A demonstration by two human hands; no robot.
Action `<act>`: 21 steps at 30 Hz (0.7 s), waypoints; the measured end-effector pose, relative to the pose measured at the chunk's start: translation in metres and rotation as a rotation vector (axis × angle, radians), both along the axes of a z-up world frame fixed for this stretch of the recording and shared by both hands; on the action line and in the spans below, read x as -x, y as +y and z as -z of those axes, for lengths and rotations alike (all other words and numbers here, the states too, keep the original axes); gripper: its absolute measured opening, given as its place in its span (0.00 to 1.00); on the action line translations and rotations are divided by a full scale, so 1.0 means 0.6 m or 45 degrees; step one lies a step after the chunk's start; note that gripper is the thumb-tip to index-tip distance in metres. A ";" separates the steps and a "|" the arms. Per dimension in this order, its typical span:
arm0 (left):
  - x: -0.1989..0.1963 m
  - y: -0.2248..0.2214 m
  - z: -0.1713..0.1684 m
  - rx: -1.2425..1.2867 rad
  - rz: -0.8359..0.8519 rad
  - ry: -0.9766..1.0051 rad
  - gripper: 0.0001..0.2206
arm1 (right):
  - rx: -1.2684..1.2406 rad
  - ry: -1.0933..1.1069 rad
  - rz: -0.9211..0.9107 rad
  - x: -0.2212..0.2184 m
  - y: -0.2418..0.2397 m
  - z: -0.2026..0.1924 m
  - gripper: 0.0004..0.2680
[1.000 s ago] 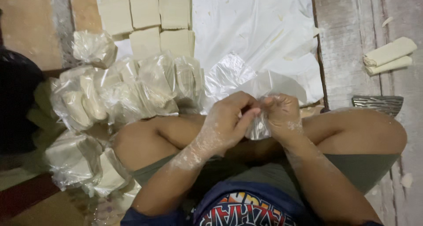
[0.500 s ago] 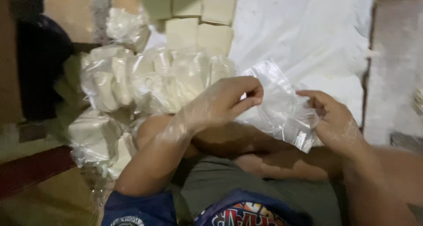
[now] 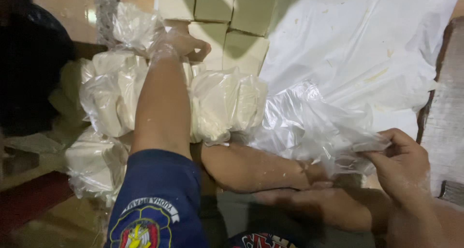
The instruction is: The person sits on the floor and places blocks of food into plastic bags by hand.
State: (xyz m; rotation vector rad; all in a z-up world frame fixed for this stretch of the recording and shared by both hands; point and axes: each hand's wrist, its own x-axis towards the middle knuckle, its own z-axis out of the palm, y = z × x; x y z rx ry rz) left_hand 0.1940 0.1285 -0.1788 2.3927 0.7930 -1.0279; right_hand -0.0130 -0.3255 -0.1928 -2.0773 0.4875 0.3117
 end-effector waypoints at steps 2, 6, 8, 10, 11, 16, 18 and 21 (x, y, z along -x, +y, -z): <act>-0.016 0.011 0.031 -0.175 0.072 -0.016 0.35 | 0.224 0.210 0.060 -0.017 0.015 -0.028 0.09; -0.009 -0.016 -0.005 -0.186 -0.001 0.042 0.42 | 0.273 0.208 0.072 -0.012 0.001 -0.007 0.07; -0.014 -0.014 0.009 0.017 -0.138 0.055 0.37 | 0.157 -0.068 -0.061 -0.016 0.013 -0.021 0.08; -0.009 -0.018 0.014 -0.015 -0.093 0.050 0.40 | 0.172 0.045 0.054 -0.024 0.023 -0.036 0.04; -0.014 -0.023 0.016 -0.040 -0.043 0.024 0.43 | 0.190 0.138 0.174 -0.032 0.027 -0.043 0.08; 0.001 -0.017 0.018 0.077 0.088 -0.320 0.44 | -0.061 0.167 0.210 -0.033 0.019 -0.042 0.06; 0.011 -0.001 0.030 0.267 0.116 -0.604 0.42 | -0.202 0.219 0.277 -0.034 0.017 -0.047 0.03; 0.052 0.006 0.023 0.439 0.220 -1.032 0.22 | 0.244 0.389 0.061 -0.031 0.008 -0.052 0.12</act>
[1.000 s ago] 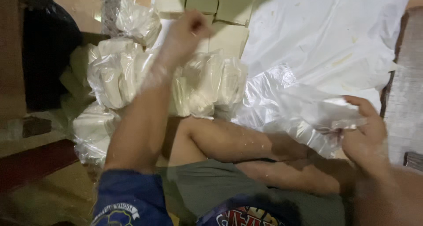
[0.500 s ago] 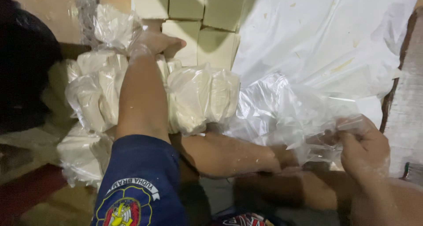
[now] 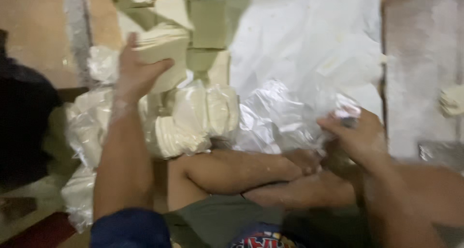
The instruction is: The person sits on the floor and places blocks of food into plastic bags by hand.
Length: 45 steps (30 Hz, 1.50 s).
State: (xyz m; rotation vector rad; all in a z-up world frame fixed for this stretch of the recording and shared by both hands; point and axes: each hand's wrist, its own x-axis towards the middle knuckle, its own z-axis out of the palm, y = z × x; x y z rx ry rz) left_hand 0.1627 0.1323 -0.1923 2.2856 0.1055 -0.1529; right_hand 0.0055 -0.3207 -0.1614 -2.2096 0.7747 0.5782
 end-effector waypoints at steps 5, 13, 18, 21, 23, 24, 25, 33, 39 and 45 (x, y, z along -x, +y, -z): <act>0.132 -0.074 -0.114 0.943 -0.142 -0.409 0.29 | -0.240 -0.297 -0.082 0.033 0.005 -0.033 0.20; 0.314 -0.318 -0.193 1.760 -0.124 -0.328 0.29 | -0.323 -0.660 -0.044 0.095 -0.016 -0.036 0.14; 0.367 -0.374 -0.179 1.111 0.156 -0.563 0.33 | -0.436 -0.677 0.041 0.135 -0.005 -0.098 0.11; 0.367 -0.402 -0.220 0.893 0.484 -0.456 0.29 | -0.407 -0.702 0.164 0.145 -0.010 -0.113 0.13; 0.363 -0.419 -0.244 0.540 0.921 -0.269 0.24 | -0.480 -0.797 0.228 0.150 -0.045 -0.051 0.12; 0.356 -0.423 -0.247 0.542 0.929 -0.271 0.24 | -0.476 -0.802 0.234 0.154 -0.045 -0.064 0.12; 0.347 -0.425 -0.249 0.375 1.082 -0.187 0.28 | -0.409 -0.787 0.087 0.156 -0.043 -0.077 0.12; 0.319 -0.463 -0.130 0.328 0.078 0.326 0.40 | 0.464 -1.018 -0.823 0.151 0.009 -0.036 0.10; 0.268 -0.488 -0.015 2.038 -1.201 0.129 0.10 | -0.057 -0.182 -0.865 0.176 0.079 -0.021 0.13; 0.236 -0.506 -0.006 1.592 -1.197 0.105 0.31 | 0.246 -1.667 -0.803 0.162 0.104 -0.081 0.08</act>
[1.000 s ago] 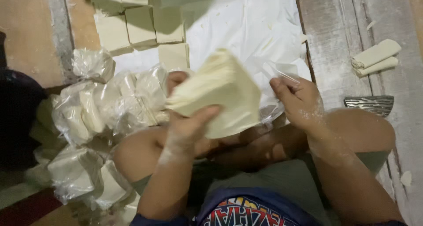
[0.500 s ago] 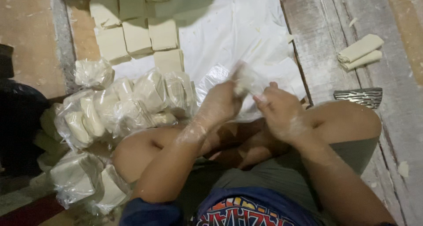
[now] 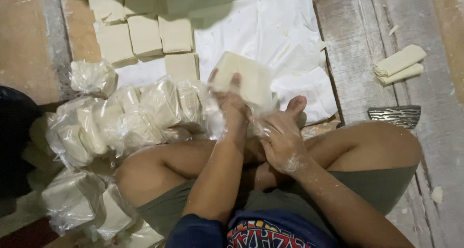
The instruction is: The person sits on the floor and places blocks of food into plastic bags by hand.
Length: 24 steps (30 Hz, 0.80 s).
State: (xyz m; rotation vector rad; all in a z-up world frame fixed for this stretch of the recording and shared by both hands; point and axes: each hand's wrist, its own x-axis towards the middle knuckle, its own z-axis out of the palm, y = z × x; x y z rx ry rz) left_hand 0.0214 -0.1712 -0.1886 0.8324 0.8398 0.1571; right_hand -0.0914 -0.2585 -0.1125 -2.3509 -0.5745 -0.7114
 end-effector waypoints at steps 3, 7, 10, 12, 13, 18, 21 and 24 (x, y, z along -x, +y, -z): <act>-0.033 -0.001 0.095 -0.653 0.428 -0.091 0.25 | -0.541 0.489 -0.070 -0.001 0.007 0.043 0.07; -0.095 0.022 0.216 -2.127 1.396 -0.306 0.14 | -1.027 1.199 0.046 -0.035 0.001 0.092 0.11; -0.095 0.050 0.208 -2.223 1.631 -0.230 0.19 | -0.938 1.436 0.313 -0.056 0.003 0.098 0.11; -0.106 0.071 0.151 -1.857 1.493 -0.124 0.29 | -1.021 1.514 0.458 -0.074 -0.004 0.099 0.10; -0.090 0.087 0.122 -1.283 1.429 -0.050 0.30 | -1.019 1.503 0.482 -0.063 -0.010 0.096 0.10; -0.102 0.167 0.115 -2.266 1.467 -0.010 0.22 | -1.106 1.233 0.414 -0.057 -0.038 0.109 0.13; -0.070 0.152 0.034 -2.158 1.650 0.095 0.12 | -1.334 1.313 0.251 -0.063 -0.046 0.111 0.11; -0.023 0.160 -0.049 -0.900 1.670 -0.226 0.10 | -1.226 1.190 0.179 -0.062 -0.046 0.072 0.09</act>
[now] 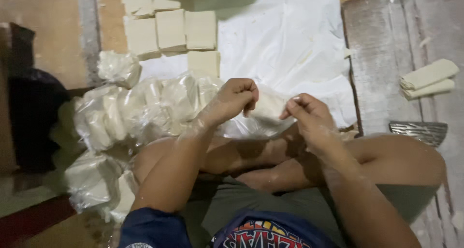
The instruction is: The person sits on the floor and places blocks of food into plastic bags by hand.
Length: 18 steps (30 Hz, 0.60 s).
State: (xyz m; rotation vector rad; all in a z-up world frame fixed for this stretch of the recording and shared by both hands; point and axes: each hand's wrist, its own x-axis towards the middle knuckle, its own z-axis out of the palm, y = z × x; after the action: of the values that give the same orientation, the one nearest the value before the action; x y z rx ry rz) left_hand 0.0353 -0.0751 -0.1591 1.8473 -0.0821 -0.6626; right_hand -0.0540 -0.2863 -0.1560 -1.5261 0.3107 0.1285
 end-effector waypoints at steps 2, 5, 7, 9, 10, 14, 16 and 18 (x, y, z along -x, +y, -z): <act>0.005 0.022 -0.068 -0.542 0.411 -0.529 0.19 | -0.094 -0.012 0.023 -0.003 -0.009 -0.011 0.08; 0.007 0.059 0.000 -1.204 0.852 -0.947 0.21 | 0.017 -0.024 -0.101 -0.002 -0.001 -0.042 0.10; -0.004 0.057 0.021 -1.134 0.811 -0.775 0.15 | 0.295 0.070 -0.238 0.001 0.000 -0.041 0.10; -0.009 0.043 0.002 -1.061 0.774 -0.607 0.12 | 0.570 0.164 -0.367 0.005 0.009 -0.048 0.12; -0.008 0.029 -0.025 -0.618 0.358 -0.396 0.13 | 0.567 0.142 -0.378 0.008 0.015 -0.055 0.12; 0.023 -0.022 -0.003 0.770 -0.072 0.129 0.26 | 0.573 -0.093 -0.419 -0.004 0.013 -0.063 0.11; 0.043 -0.020 -0.051 0.770 0.050 0.154 0.24 | 0.324 -0.300 -0.399 -0.015 0.012 -0.058 0.08; 0.059 -0.012 -0.075 0.760 0.159 0.179 0.22 | 0.062 -0.505 -0.380 -0.024 0.019 -0.046 0.10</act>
State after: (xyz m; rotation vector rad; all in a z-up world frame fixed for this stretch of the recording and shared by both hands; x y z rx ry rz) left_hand -0.0003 -0.0826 -0.1143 1.2261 -0.2736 -0.7557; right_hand -0.0395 -0.2750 -0.1283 -1.5998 -0.2324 0.0503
